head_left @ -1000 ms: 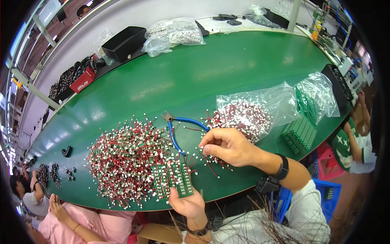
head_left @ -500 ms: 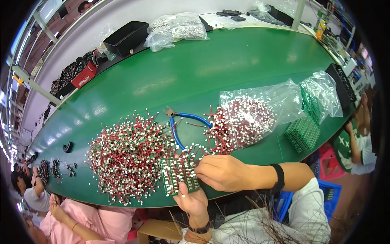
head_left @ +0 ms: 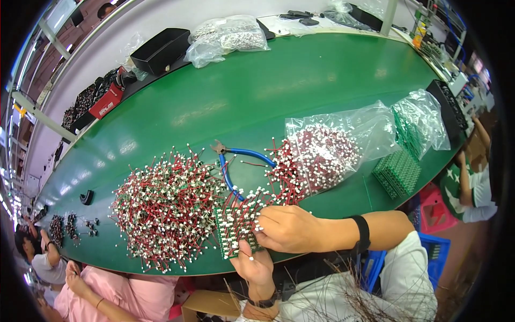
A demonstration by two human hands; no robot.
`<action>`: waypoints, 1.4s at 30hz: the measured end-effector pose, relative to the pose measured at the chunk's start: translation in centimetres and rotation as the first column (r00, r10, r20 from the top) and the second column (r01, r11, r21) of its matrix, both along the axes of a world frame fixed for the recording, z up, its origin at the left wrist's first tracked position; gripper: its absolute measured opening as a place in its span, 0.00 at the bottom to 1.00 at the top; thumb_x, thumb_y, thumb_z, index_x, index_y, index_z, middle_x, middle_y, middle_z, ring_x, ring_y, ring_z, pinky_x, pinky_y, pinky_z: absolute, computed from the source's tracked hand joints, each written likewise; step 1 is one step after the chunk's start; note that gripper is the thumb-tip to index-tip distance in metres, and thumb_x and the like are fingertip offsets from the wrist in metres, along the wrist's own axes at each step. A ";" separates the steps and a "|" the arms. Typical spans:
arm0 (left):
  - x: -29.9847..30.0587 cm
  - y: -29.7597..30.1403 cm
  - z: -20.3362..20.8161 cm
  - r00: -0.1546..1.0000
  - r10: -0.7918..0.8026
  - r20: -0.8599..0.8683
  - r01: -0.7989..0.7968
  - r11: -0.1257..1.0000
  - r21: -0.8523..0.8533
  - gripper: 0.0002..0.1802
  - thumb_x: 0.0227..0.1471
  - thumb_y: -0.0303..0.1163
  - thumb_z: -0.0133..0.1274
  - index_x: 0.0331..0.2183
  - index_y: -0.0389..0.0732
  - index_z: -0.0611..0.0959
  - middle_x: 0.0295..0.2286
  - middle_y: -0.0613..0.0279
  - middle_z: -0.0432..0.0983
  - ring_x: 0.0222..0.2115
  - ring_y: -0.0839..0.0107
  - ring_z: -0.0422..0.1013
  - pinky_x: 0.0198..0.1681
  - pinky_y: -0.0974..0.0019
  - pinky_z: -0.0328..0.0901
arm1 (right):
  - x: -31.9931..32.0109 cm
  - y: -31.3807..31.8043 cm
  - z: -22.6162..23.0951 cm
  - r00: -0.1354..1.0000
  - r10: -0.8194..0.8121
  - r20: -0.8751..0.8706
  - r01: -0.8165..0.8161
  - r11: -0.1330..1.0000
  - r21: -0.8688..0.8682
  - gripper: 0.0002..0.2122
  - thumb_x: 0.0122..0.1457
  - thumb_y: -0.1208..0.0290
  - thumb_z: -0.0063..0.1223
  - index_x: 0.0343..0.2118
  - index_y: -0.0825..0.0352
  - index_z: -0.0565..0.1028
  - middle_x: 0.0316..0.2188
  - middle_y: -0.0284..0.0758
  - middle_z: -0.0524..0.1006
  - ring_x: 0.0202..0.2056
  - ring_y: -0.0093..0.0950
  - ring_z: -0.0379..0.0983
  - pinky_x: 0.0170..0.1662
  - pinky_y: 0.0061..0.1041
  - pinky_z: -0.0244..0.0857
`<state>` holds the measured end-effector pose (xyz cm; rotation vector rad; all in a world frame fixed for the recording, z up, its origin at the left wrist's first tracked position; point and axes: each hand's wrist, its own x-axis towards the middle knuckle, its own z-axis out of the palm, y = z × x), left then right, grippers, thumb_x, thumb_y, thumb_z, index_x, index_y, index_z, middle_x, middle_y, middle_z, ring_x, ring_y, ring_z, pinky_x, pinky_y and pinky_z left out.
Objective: The person picks up small electronic components from a pile and inserts them one by one into the holes of a green circuit board.
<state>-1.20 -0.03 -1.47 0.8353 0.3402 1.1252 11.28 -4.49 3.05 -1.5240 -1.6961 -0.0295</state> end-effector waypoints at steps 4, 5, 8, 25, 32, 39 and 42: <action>0.1 0.2 0.2 1.000 -0.027 -0.013 0.027 0.999 0.027 0.23 0.62 0.31 0.37 0.56 0.31 0.65 0.51 0.49 0.68 0.51 0.59 0.67 0.55 0.55 0.61 | 0.0 0.0 -0.4 1.000 -0.017 0.007 0.016 1.000 0.019 0.10 0.47 0.74 0.59 0.21 0.67 0.66 0.20 0.35 0.66 0.22 0.33 0.69 0.24 0.28 0.66; 0.0 0.1 0.3 0.999 -0.040 -0.015 0.040 0.999 0.030 0.23 0.62 0.31 0.37 0.56 0.31 0.65 0.52 0.49 0.68 0.51 0.59 0.67 0.55 0.55 0.60 | -0.1 -0.2 -0.4 0.994 -0.014 0.112 0.014 1.000 -0.003 0.09 0.46 0.73 0.58 0.21 0.66 0.67 0.20 0.34 0.66 0.22 0.32 0.69 0.23 0.27 0.66; -0.1 0.1 0.7 0.996 -0.076 -0.055 0.079 0.995 0.056 0.23 0.62 0.32 0.38 0.56 0.30 0.65 0.52 0.49 0.67 0.52 0.59 0.66 0.56 0.55 0.60 | -0.1 -0.4 -0.1 0.968 -0.005 0.250 0.012 1.000 -0.029 0.08 0.45 0.73 0.56 0.21 0.66 0.67 0.21 0.33 0.66 0.23 0.30 0.68 0.23 0.25 0.65; 0.2 -0.1 1.2 0.995 -0.053 -0.086 0.048 0.997 -0.060 0.26 0.53 0.24 0.38 0.54 0.28 0.65 0.49 0.47 0.69 0.48 0.59 0.68 0.54 0.57 0.62 | 0.0 -0.6 0.3 0.957 -0.060 0.286 0.074 0.996 -0.041 0.06 0.43 0.74 0.51 0.24 0.67 0.68 0.22 0.33 0.67 0.24 0.29 0.69 0.24 0.24 0.65; -0.4 0.6 0.3 0.983 -0.165 -0.085 0.169 0.985 0.035 0.24 0.61 0.31 0.37 0.57 0.31 0.64 0.52 0.49 0.67 0.52 0.59 0.66 0.57 0.56 0.59 | -0.7 -0.3 -0.3 0.917 -0.159 0.365 0.154 0.987 0.042 0.05 0.42 0.73 0.52 0.22 0.66 0.68 0.21 0.32 0.67 0.22 0.27 0.69 0.20 0.23 0.62; -0.5 1.1 0.2 0.998 0.043 0.038 -0.035 0.984 -0.175 0.29 0.61 0.36 0.38 0.59 0.32 0.61 0.57 0.46 0.62 0.57 0.55 0.62 0.59 0.51 0.60 | 4.2 -0.7 2.5 0.985 -0.100 0.143 0.060 0.963 0.262 0.09 0.42 0.79 0.62 0.29 0.66 0.76 0.23 0.32 0.73 0.21 0.30 0.68 0.22 0.26 0.64; -0.8 1.3 0.0 0.992 0.119 -0.028 -0.122 0.966 -0.227 0.29 0.61 0.37 0.37 0.59 0.31 0.60 0.57 0.48 0.62 0.58 0.55 0.61 0.60 0.51 0.59 | 6.2 -1.4 2.3 0.982 -0.061 0.181 0.049 0.996 0.071 0.12 0.41 0.79 0.60 0.32 0.63 0.78 0.26 0.32 0.72 0.26 0.31 0.70 0.26 0.27 0.66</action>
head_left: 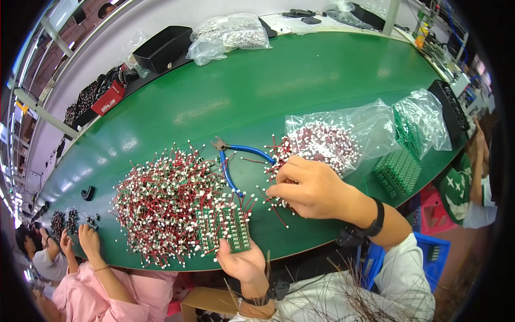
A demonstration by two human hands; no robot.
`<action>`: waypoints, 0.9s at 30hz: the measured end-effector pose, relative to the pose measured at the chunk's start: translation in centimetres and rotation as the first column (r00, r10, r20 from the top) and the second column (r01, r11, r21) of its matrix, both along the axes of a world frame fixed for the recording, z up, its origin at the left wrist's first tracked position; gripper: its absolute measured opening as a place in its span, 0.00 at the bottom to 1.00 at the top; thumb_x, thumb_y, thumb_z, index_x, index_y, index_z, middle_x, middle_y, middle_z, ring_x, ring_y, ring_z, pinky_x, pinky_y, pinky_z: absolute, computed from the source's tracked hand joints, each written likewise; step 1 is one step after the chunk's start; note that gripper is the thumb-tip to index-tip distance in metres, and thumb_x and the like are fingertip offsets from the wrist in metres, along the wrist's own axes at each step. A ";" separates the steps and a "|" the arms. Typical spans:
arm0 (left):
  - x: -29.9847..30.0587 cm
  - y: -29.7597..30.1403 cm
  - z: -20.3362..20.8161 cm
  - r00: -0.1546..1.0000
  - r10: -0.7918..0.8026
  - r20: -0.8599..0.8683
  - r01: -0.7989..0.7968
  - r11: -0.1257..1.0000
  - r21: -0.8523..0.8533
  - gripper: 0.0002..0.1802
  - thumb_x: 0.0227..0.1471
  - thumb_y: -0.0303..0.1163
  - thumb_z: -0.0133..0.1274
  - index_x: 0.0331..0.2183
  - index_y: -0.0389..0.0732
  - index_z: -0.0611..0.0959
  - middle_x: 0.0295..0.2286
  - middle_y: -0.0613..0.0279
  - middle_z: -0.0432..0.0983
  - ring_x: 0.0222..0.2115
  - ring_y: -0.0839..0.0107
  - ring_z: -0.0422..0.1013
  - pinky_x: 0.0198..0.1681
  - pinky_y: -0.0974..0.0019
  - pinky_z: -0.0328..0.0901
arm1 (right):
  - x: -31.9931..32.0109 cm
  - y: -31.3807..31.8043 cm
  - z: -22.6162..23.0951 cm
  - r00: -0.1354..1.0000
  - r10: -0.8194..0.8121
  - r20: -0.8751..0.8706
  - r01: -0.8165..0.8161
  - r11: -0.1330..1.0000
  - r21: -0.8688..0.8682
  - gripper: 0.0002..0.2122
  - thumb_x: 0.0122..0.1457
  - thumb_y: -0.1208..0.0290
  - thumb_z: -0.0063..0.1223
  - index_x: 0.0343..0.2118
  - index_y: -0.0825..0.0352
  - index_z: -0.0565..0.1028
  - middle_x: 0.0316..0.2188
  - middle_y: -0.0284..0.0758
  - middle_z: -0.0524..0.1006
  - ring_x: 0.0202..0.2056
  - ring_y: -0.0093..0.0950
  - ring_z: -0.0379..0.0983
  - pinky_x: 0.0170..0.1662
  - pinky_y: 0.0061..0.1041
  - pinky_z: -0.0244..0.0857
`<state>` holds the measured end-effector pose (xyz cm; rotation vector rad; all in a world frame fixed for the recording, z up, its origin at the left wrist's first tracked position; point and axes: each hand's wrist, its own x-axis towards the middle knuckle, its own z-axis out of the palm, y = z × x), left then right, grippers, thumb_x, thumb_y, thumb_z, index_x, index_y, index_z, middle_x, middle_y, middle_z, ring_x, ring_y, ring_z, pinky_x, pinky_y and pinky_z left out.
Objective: The person picks up small electronic components from a pile and inserts them one by one into the holes of a green circuit board.
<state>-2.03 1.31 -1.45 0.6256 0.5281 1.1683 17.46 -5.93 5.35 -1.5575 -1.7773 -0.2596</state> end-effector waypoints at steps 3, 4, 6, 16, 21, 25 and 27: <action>0.2 0.1 -0.1 1.000 -0.021 0.003 0.021 1.000 0.023 0.30 0.61 0.37 0.35 0.60 0.30 0.59 0.59 0.48 0.60 0.59 0.55 0.60 0.61 0.52 0.58 | -0.3 0.2 -1.1 0.997 0.057 -0.047 -0.066 0.975 -0.212 0.13 0.42 0.80 0.59 0.33 0.61 0.79 0.30 0.33 0.71 0.32 0.33 0.70 0.32 0.29 0.67; 0.1 0.1 -0.2 0.999 -0.037 -0.006 0.037 0.998 0.048 0.30 0.61 0.37 0.35 0.60 0.29 0.59 0.59 0.48 0.59 0.59 0.55 0.59 0.61 0.52 0.58 | -0.6 0.2 -1.4 0.991 0.094 -0.094 -0.116 0.956 -0.270 0.13 0.43 0.80 0.58 0.34 0.61 0.79 0.32 0.34 0.71 0.35 0.33 0.70 0.35 0.30 0.67; 0.1 0.0 0.0 0.999 -0.043 -0.012 0.044 0.998 0.054 0.31 0.62 0.38 0.34 0.60 0.30 0.58 0.60 0.48 0.57 0.60 0.55 0.58 0.61 0.52 0.57 | -0.6 0.2 -1.2 0.993 0.096 -0.074 -0.114 0.946 -0.302 0.12 0.44 0.79 0.58 0.34 0.62 0.79 0.33 0.35 0.70 0.36 0.34 0.70 0.38 0.31 0.67; 0.3 -0.1 0.2 0.995 -0.055 0.087 0.057 0.998 -0.018 0.28 0.59 0.34 0.38 0.58 0.31 0.62 0.56 0.49 0.63 0.56 0.55 0.62 0.59 0.51 0.59 | -0.4 1.2 -3.0 0.997 0.082 -0.014 -0.082 0.940 -0.331 0.04 0.47 0.75 0.56 0.28 0.62 0.77 0.32 0.33 0.69 0.37 0.33 0.68 0.38 0.30 0.66; 0.1 -0.1 -0.1 0.986 -0.027 0.165 0.039 0.997 -0.069 0.25 0.57 0.30 0.40 0.56 0.32 0.67 0.52 0.51 0.68 0.52 0.57 0.66 0.57 0.52 0.61 | 0.0 1.8 -3.5 0.995 0.094 0.015 -0.085 0.948 -0.307 0.02 0.48 0.75 0.56 0.26 0.64 0.75 0.32 0.33 0.70 0.37 0.33 0.68 0.39 0.31 0.66; 0.3 -0.2 0.2 0.982 -0.027 0.185 0.042 0.996 -0.075 0.25 0.57 0.29 0.40 0.56 0.32 0.67 0.52 0.51 0.69 0.51 0.58 0.68 0.57 0.53 0.61 | -0.1 2.6 -2.3 0.986 0.108 -0.127 -0.114 0.993 -0.040 0.05 0.47 0.78 0.58 0.28 0.64 0.74 0.32 0.34 0.72 0.37 0.34 0.69 0.40 0.32 0.65; 0.4 -0.3 0.2 0.985 -0.023 0.174 0.036 0.997 -0.068 0.25 0.57 0.29 0.40 0.55 0.32 0.67 0.52 0.51 0.69 0.51 0.58 0.68 0.57 0.53 0.61 | -0.1 2.5 -2.1 0.988 0.093 -0.123 -0.088 0.995 0.047 0.08 0.46 0.80 0.60 0.30 0.65 0.75 0.31 0.35 0.73 0.37 0.34 0.70 0.41 0.32 0.65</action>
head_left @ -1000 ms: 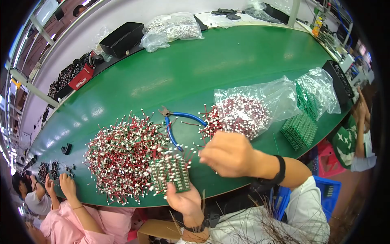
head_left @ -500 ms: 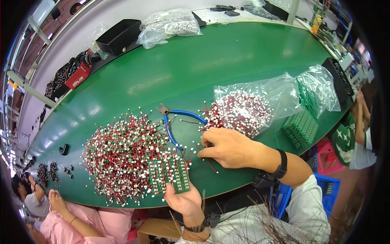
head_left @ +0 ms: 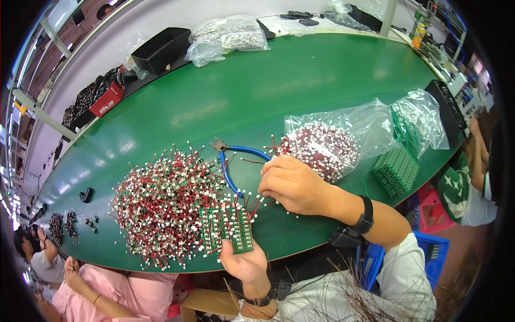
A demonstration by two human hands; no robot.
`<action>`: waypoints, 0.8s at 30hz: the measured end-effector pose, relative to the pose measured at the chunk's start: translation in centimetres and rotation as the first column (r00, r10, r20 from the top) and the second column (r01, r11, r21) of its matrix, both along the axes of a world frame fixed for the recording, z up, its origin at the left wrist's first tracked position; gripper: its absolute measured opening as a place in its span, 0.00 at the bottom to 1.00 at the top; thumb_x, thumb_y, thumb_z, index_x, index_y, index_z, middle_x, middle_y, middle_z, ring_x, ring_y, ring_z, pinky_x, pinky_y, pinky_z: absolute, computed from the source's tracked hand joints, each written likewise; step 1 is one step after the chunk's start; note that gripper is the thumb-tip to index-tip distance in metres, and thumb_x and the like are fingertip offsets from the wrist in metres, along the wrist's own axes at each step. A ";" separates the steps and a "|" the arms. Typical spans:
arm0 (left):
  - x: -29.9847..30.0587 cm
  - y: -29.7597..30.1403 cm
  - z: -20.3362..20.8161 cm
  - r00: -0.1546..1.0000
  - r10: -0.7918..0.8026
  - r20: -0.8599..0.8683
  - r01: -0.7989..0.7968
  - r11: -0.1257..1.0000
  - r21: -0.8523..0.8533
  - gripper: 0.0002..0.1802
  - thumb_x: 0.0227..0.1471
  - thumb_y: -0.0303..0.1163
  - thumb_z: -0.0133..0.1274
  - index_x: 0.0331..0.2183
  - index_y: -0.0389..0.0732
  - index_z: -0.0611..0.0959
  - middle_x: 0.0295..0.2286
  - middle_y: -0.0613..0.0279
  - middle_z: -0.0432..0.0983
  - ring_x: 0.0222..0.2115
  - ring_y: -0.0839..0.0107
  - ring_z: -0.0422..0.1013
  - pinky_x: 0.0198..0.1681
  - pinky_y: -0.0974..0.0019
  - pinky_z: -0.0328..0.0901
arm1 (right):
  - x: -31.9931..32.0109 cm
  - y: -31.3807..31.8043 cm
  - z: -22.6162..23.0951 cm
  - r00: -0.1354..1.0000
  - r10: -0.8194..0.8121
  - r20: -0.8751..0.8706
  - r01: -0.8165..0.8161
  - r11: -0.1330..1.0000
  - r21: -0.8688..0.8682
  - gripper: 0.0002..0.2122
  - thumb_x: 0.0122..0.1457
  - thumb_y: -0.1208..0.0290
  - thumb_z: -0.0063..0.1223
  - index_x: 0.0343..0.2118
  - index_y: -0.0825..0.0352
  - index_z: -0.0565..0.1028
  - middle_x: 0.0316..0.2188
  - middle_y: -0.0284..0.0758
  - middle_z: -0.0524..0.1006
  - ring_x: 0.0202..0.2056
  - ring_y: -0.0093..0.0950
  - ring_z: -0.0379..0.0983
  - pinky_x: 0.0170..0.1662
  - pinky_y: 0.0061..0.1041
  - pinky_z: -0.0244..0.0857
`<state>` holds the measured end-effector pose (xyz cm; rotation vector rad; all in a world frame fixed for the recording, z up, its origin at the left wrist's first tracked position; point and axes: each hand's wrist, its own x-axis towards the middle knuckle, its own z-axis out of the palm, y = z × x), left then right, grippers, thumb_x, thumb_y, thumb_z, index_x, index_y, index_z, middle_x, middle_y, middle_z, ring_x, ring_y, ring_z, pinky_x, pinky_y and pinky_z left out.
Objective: The person picks up small electronic components from a pile and inserts them one by one into the holes of a green circuit board.
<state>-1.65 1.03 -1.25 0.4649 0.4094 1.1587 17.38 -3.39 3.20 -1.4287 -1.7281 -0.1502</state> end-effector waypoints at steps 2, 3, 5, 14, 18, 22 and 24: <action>-0.3 0.2 -0.4 1.000 0.009 0.002 -0.009 1.000 -0.008 0.25 0.56 0.29 0.40 0.55 0.33 0.68 0.51 0.52 0.70 0.50 0.58 0.69 0.57 0.52 0.61 | 0.0 -0.3 0.0 0.998 -0.060 0.032 0.063 0.992 -0.105 0.08 0.48 0.81 0.59 0.32 0.67 0.74 0.29 0.36 0.73 0.35 0.36 0.72 0.39 0.33 0.66; -0.4 0.2 -0.5 1.000 0.007 0.003 -0.007 1.000 -0.006 0.25 0.56 0.29 0.40 0.55 0.33 0.68 0.51 0.52 0.70 0.50 0.58 0.69 0.57 0.52 0.61 | 0.0 -0.4 -0.2 0.998 -0.062 0.032 0.065 0.993 -0.102 0.08 0.48 0.81 0.59 0.32 0.67 0.74 0.29 0.36 0.73 0.35 0.36 0.72 0.39 0.33 0.66; -0.5 0.2 -0.7 0.990 0.006 -0.141 0.010 0.994 0.109 0.30 0.62 0.38 0.36 0.59 0.30 0.60 0.58 0.47 0.61 0.58 0.53 0.60 0.60 0.51 0.58 | -0.2 -0.6 -0.6 0.978 -0.035 -0.205 -0.001 0.984 -0.177 0.07 0.50 0.81 0.57 0.33 0.69 0.74 0.27 0.38 0.73 0.33 0.39 0.73 0.36 0.33 0.68; 0.0 0.3 -0.3 0.989 0.012 -0.145 0.003 0.995 0.098 0.30 0.61 0.38 0.35 0.59 0.30 0.60 0.58 0.47 0.61 0.59 0.54 0.60 0.61 0.51 0.58 | -1.3 -1.7 2.0 0.920 0.020 -0.391 -0.137 0.953 -0.272 0.06 0.52 0.81 0.56 0.33 0.69 0.74 0.26 0.38 0.73 0.27 0.36 0.73 0.30 0.30 0.68; 0.3 -0.2 -0.3 0.994 0.003 -0.112 0.010 0.994 0.110 0.29 0.61 0.38 0.37 0.58 0.31 0.62 0.56 0.47 0.63 0.56 0.56 0.63 0.59 0.52 0.59 | -3.2 -1.7 1.2 0.953 0.105 -0.284 -0.132 0.988 -0.080 0.05 0.50 0.79 0.57 0.30 0.68 0.73 0.25 0.36 0.71 0.24 0.33 0.71 0.26 0.28 0.67; 0.2 -0.2 -1.0 0.995 -0.002 -0.100 0.007 0.999 0.044 0.26 0.60 0.37 0.38 0.55 0.32 0.67 0.50 0.51 0.71 0.48 0.57 0.69 0.54 0.54 0.62 | -5.0 -2.0 0.6 0.995 0.056 -0.079 -0.066 0.989 -0.134 0.06 0.48 0.77 0.57 0.28 0.66 0.72 0.21 0.34 0.67 0.22 0.31 0.70 0.23 0.28 0.66; 0.3 -0.4 -0.8 0.990 0.009 -0.138 0.006 0.994 0.110 0.25 0.60 0.36 0.38 0.55 0.32 0.67 0.50 0.51 0.70 0.49 0.57 0.69 0.54 0.54 0.62 | -5.1 -1.7 -0.3 0.997 0.027 -0.070 -0.038 0.987 -0.156 0.06 0.48 0.76 0.57 0.27 0.66 0.71 0.21 0.34 0.67 0.21 0.32 0.70 0.23 0.29 0.67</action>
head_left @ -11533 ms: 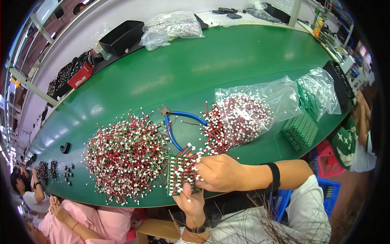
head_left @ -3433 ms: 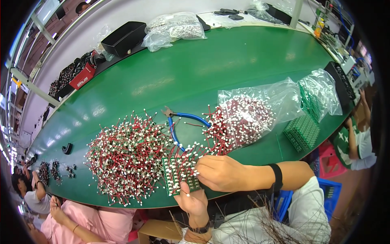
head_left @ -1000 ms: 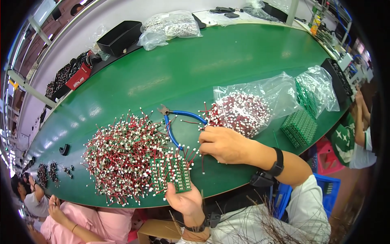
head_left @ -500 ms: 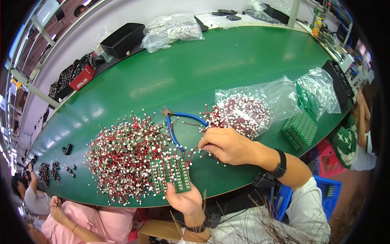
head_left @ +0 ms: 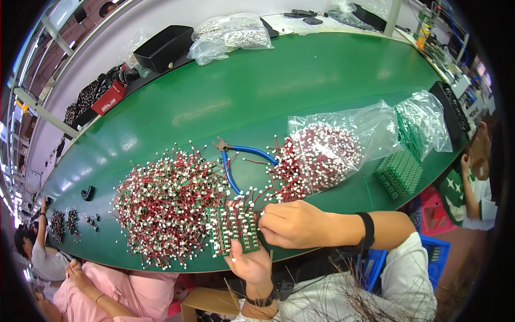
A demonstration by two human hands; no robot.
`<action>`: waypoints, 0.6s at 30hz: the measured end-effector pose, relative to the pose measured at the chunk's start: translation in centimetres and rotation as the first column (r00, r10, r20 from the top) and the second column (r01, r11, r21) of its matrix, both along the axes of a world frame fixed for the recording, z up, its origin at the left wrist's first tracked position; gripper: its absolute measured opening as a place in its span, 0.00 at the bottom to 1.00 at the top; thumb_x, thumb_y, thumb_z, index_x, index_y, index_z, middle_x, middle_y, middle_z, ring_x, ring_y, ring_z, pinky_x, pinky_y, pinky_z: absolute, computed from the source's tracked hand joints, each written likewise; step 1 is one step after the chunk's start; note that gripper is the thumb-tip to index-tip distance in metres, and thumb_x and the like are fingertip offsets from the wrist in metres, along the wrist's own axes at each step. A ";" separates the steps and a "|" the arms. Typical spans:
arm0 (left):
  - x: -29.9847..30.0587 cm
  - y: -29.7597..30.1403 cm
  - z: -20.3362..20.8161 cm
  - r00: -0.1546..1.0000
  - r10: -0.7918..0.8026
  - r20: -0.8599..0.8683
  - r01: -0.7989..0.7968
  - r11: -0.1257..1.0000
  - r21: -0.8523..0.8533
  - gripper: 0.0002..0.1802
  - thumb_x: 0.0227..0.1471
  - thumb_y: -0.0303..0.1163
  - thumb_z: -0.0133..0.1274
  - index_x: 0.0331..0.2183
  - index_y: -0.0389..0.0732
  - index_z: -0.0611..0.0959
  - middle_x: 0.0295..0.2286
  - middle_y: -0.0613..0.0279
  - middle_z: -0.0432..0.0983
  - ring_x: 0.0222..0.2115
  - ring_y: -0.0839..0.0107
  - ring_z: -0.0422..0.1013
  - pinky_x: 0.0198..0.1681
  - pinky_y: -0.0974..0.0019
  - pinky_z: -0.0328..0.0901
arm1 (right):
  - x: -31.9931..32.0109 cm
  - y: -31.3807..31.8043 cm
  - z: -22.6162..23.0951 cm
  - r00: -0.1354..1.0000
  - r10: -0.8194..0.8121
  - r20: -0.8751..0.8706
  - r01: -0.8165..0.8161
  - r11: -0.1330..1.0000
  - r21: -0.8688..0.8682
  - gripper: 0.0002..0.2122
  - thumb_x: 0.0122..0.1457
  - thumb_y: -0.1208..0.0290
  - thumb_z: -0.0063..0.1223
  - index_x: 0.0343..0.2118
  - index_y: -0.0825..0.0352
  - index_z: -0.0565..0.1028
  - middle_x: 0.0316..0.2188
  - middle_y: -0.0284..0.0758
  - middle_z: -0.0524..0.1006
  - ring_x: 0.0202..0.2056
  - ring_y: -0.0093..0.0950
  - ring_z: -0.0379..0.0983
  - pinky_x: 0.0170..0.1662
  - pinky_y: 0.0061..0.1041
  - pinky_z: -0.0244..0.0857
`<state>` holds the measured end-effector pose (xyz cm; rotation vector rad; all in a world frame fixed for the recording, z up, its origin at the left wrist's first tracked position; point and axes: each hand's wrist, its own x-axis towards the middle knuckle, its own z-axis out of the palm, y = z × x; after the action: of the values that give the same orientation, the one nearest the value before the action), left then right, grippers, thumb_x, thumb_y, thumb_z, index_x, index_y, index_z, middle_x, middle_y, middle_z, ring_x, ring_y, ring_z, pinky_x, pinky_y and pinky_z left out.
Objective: The person picks up small electronic components from a pile and inserts them one by one into the holes of a green circuit board.
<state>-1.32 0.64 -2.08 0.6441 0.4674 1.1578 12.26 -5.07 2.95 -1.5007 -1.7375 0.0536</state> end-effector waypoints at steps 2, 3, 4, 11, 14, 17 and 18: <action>0.2 -0.1 0.2 0.999 0.005 -0.038 -0.003 0.998 0.067 0.25 0.60 0.36 0.39 0.55 0.32 0.67 0.50 0.50 0.70 0.49 0.57 0.69 0.54 0.53 0.62 | 0.0 0.3 -0.6 1.000 -0.026 0.010 0.027 0.999 -0.021 0.06 0.48 0.76 0.57 0.26 0.66 0.70 0.21 0.34 0.67 0.21 0.32 0.70 0.23 0.29 0.67; 0.4 -0.1 0.4 0.999 -0.002 -0.041 0.005 0.997 0.081 0.25 0.60 0.35 0.39 0.54 0.31 0.68 0.50 0.50 0.70 0.49 0.57 0.69 0.54 0.53 0.62 | -0.1 0.3 -0.8 0.999 -0.032 0.012 0.032 0.999 -0.025 0.06 0.49 0.75 0.57 0.26 0.66 0.70 0.21 0.34 0.67 0.21 0.32 0.70 0.23 0.29 0.67; 0.5 -0.1 0.5 0.999 -0.006 -0.046 0.010 0.995 0.095 0.24 0.60 0.34 0.39 0.54 0.31 0.68 0.50 0.50 0.70 0.49 0.58 0.69 0.54 0.53 0.62 | -0.1 0.4 -0.9 0.999 -0.035 0.013 0.036 0.999 -0.029 0.07 0.49 0.75 0.57 0.25 0.66 0.69 0.21 0.34 0.67 0.21 0.32 0.70 0.23 0.29 0.67; 0.3 -0.3 0.6 1.000 -0.010 -0.016 0.013 0.985 0.174 0.23 0.59 0.29 0.40 0.55 0.30 0.66 0.52 0.49 0.68 0.51 0.58 0.67 0.55 0.53 0.61 | -0.3 0.4 -1.1 1.000 -0.028 0.007 0.028 0.999 -0.045 0.07 0.49 0.74 0.57 0.25 0.67 0.69 0.20 0.34 0.67 0.21 0.33 0.70 0.24 0.30 0.67; 0.3 -0.3 0.7 0.999 -0.036 -0.024 0.039 0.984 0.172 0.24 0.59 0.29 0.39 0.56 0.31 0.65 0.52 0.49 0.68 0.51 0.58 0.67 0.56 0.53 0.61 | -0.3 0.4 -1.0 0.999 -0.044 0.025 0.045 0.998 -0.053 0.07 0.49 0.75 0.57 0.25 0.67 0.69 0.20 0.35 0.67 0.21 0.33 0.71 0.24 0.30 0.67; 0.2 -0.2 0.8 0.999 -0.032 -0.035 0.038 0.983 0.178 0.23 0.60 0.29 0.39 0.55 0.31 0.66 0.52 0.49 0.68 0.51 0.58 0.67 0.56 0.53 0.61 | -0.4 0.4 -1.2 1.000 -0.024 0.000 0.024 0.998 -0.052 0.07 0.48 0.75 0.57 0.25 0.67 0.69 0.20 0.35 0.67 0.21 0.34 0.70 0.24 0.30 0.67; 0.2 -0.2 0.8 0.999 -0.030 -0.035 0.036 0.983 0.178 0.23 0.60 0.29 0.39 0.55 0.31 0.66 0.52 0.49 0.68 0.51 0.58 0.67 0.56 0.53 0.61 | -0.4 0.4 -1.0 1.000 -0.019 -0.003 0.018 0.999 -0.044 0.07 0.48 0.75 0.57 0.26 0.67 0.69 0.20 0.35 0.67 0.21 0.34 0.71 0.24 0.30 0.67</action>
<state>-1.12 0.42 -1.27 0.8237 0.3813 1.1675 11.88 -4.67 1.92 -1.5473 -1.7297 0.0849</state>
